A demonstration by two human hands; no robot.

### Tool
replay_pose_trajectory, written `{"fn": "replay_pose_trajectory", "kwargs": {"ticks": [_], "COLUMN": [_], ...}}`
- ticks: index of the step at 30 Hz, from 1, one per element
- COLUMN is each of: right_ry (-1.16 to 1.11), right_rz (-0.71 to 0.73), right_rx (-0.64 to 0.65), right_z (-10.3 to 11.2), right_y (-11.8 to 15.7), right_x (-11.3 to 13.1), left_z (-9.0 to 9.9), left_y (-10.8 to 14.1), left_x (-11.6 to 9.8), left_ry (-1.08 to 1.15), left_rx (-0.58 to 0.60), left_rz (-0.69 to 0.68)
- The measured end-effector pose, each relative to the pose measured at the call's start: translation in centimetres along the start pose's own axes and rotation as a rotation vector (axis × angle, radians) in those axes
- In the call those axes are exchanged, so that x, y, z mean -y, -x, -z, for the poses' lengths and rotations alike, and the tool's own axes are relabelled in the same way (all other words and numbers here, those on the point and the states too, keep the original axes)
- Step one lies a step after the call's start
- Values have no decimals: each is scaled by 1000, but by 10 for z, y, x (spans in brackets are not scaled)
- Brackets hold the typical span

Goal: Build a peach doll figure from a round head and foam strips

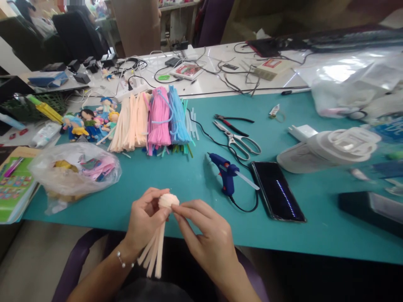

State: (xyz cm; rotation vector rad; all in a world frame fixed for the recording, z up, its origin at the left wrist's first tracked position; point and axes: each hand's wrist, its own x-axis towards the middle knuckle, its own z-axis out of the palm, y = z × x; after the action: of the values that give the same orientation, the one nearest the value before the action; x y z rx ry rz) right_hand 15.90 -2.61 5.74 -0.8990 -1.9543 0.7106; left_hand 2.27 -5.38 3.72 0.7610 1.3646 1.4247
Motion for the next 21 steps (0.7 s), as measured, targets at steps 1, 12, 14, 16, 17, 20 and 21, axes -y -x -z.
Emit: {"fn": "replay_pose_trajectory", "kwargs": {"ticks": [1, 12, 14, 16, 17, 20, 21], "right_ry": [-1, -41, -58, -69, -73, -80, -80], "right_rz": [-3, -41, -38, -29, -26, -16, -14], "right_rx": [0, 20, 20, 21, 23, 33, 36], "right_z": [0, 2, 2, 2, 3, 3, 3], "right_y": [0, 1, 0, -1, -1, -1, -1], "right_x": [1, 3, 2, 1, 1, 0, 0], "left_z": [0, 0, 1, 1, 1, 1, 1], "left_y": [0, 1, 0, 0, 0, -1, -1], "left_x": [0, 2, 2, 2, 2, 2, 2], "left_ry": [1, -32, -27, -16, -12, -7, -5], "left_rx": [2, 22, 19, 20, 21, 23, 22], "left_rz": [0, -59, -58, -60, -61, -61, -60]}}
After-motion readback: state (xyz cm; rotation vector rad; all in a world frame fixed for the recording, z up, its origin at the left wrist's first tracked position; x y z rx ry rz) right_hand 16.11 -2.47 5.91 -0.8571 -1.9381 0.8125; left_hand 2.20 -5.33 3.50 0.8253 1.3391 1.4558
